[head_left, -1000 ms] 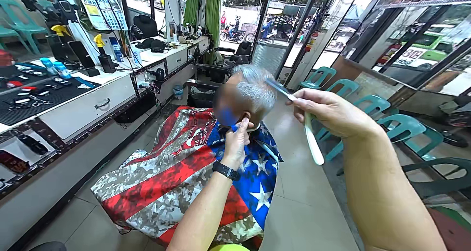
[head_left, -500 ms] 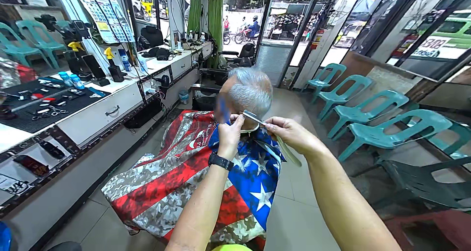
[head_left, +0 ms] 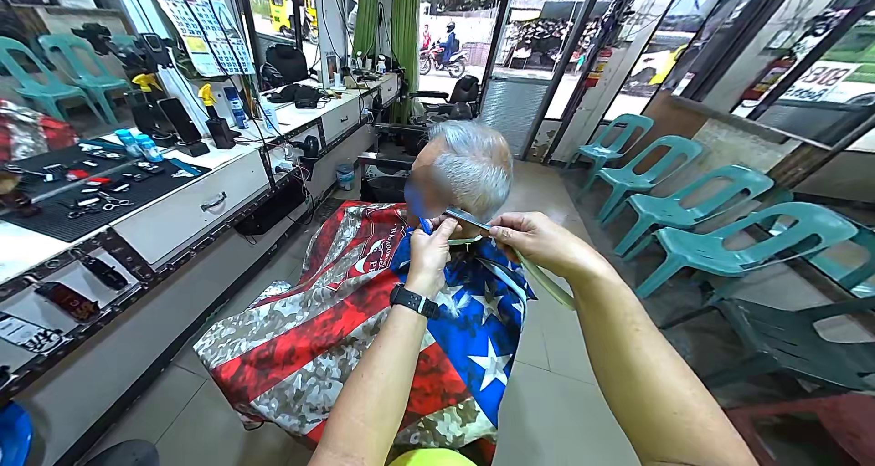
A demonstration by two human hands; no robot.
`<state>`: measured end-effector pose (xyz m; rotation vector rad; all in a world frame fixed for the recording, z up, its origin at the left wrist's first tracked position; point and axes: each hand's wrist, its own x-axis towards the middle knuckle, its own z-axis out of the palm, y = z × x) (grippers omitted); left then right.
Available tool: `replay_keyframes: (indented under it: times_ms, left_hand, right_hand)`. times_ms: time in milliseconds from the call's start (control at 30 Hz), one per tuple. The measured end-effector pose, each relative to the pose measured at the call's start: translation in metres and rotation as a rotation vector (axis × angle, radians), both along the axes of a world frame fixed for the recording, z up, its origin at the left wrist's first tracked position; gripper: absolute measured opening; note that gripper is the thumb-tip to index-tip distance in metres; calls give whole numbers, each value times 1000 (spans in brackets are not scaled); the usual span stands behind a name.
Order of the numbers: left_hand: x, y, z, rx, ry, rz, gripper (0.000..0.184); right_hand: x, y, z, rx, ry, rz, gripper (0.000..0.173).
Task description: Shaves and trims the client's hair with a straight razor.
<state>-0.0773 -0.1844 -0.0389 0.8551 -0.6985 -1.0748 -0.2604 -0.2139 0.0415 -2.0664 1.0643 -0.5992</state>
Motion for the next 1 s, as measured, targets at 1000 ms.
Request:
replay_keyframes:
  times_ms: [1000]
  left_hand:
    - [5,13,6,-26,-493,160,35]
  right_hand:
    - [-24,6,-22,23,-496,-10,23]
